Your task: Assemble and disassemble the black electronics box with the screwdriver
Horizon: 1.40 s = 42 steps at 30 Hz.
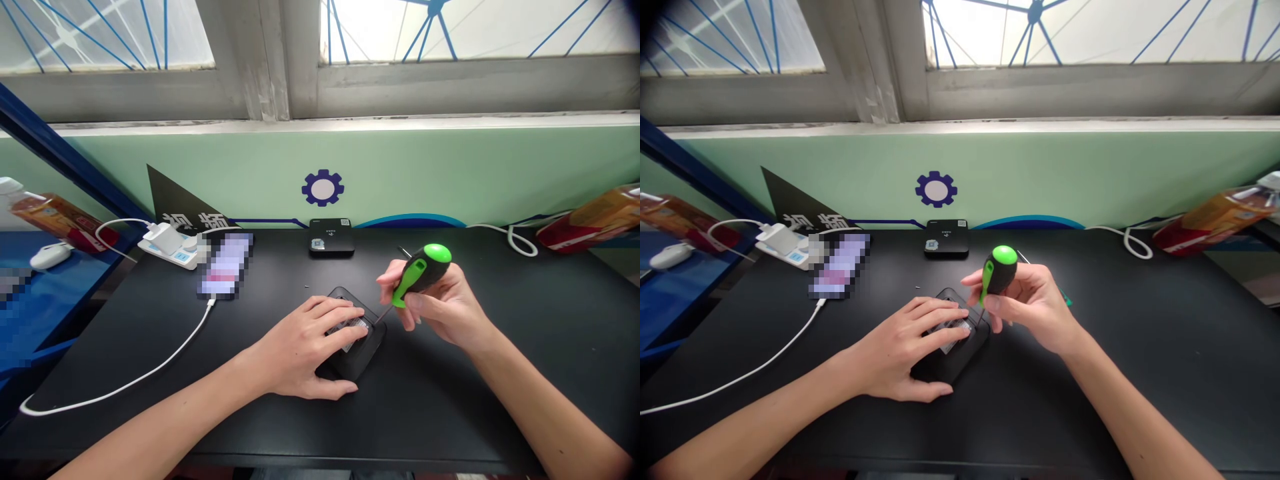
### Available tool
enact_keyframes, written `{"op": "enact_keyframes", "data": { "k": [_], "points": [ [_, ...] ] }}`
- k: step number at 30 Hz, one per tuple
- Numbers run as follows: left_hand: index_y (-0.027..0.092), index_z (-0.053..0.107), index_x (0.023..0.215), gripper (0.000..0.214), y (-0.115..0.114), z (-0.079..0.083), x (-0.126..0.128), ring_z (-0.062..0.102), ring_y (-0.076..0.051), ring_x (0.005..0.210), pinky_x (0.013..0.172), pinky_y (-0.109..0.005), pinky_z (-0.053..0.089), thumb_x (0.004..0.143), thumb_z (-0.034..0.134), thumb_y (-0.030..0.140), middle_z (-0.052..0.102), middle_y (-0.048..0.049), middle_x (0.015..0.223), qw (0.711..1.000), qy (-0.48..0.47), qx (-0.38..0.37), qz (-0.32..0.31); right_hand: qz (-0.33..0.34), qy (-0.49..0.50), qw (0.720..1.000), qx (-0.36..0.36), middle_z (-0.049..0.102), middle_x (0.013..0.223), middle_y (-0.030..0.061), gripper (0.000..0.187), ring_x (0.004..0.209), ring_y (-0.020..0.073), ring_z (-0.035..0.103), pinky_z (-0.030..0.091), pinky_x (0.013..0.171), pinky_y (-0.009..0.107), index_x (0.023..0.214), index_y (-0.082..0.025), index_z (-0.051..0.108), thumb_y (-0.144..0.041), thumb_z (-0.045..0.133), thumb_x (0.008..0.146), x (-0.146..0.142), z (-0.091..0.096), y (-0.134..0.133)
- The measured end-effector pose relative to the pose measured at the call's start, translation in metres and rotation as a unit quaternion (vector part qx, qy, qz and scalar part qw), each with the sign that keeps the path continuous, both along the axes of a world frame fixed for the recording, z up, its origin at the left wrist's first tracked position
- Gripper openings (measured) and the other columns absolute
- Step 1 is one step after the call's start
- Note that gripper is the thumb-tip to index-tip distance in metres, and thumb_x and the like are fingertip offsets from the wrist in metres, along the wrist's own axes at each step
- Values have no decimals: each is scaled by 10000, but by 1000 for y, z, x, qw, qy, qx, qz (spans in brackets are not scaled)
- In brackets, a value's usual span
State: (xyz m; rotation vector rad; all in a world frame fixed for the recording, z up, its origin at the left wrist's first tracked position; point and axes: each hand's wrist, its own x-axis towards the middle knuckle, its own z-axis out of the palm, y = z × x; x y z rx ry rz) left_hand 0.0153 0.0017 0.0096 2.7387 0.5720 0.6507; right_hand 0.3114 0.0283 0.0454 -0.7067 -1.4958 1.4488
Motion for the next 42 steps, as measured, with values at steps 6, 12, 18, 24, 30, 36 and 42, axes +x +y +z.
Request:
{"op": "enact_keyframes", "data": {
  "k": [6, 12, 18, 24, 30, 36, 42],
  "points": [
    [177, 613, 1620, 696, 0, 0, 0, 598, -409, 1569, 1282, -570, 496, 1051, 760, 549, 663, -222, 1654, 1000, 2, -7, 1, -23, 9, 1000, 5, 849, 959, 87, 250, 502, 151, 696, 512, 447, 286, 1224, -258, 918, -394, 901, 1015, 3, -3, 0],
    [165, 621, 1611, 682, 0, 1, 1, 594, -400, 1576, 1285, -554, 487, 1061, 748, 547, 662, -217, 1656, 1000, 5, -4, 0, -21, 5, 1000, 7, 845, 976, 84, 248, 509, 152, 687, 500, 449, 293, 1225, -256, 900, -400, 891, 1024, 3, -4, 1],
    [183, 619, 1616, 682, 0, 1, 0, 594, -407, 1575, 1285, -566, 494, 1055, 757, 547, 665, -218, 1653, 1000, 4, -10, 4, -26, -13, 1000, -1, 842, 946, 86, 244, 513, 170, 672, 504, 437, 315, 1152, -243, 899, -407, 937, 974, 1, -1, -1],
    [177, 621, 1611, 678, 0, 1, 0, 595, -406, 1579, 1289, -558, 491, 1059, 751, 550, 665, -217, 1656, 1000, 0, -5, 3, -26, -2, 1000, -2, 821, 950, 98, 223, 564, 181, 670, 536, 462, 316, 1139, -235, 903, -368, 950, 965, 0, -2, -1],
    [150, 632, 1592, 674, 0, 0, 0, 599, -404, 1573, 1286, -551, 491, 1063, 751, 550, 660, -220, 1658, 1000, 3, 2, 2, 10, -21, 1000, 9, 739, 1115, 91, 142, 654, 148, 640, 588, 554, 312, 1066, -260, 921, -350, 951, 961, -6, 6, -3],
    [158, 633, 1589, 659, 0, 0, 0, 598, -402, 1569, 1267, -555, 496, 1066, 738, 544, 667, -213, 1653, 1000, 1, 3, 1, -8, -57, 997, 53, 681, 983, 61, 210, 810, 197, 643, 541, 583, 280, 1051, -262, 898, -261, 1010, 874, -5, 9, -1],
    [162, 625, 1598, 665, 0, 0, 1, 603, -403, 1564, 1275, -556, 485, 1069, 737, 549, 670, -210, 1654, 1000, 0, 6, 1, 7, -13, 1000, -3, 775, 967, 39, 251, 595, 143, 633, 521, 445, 256, 1003, -268, 721, -191, 952, 940, -5, 10, -4]
  ]
}}
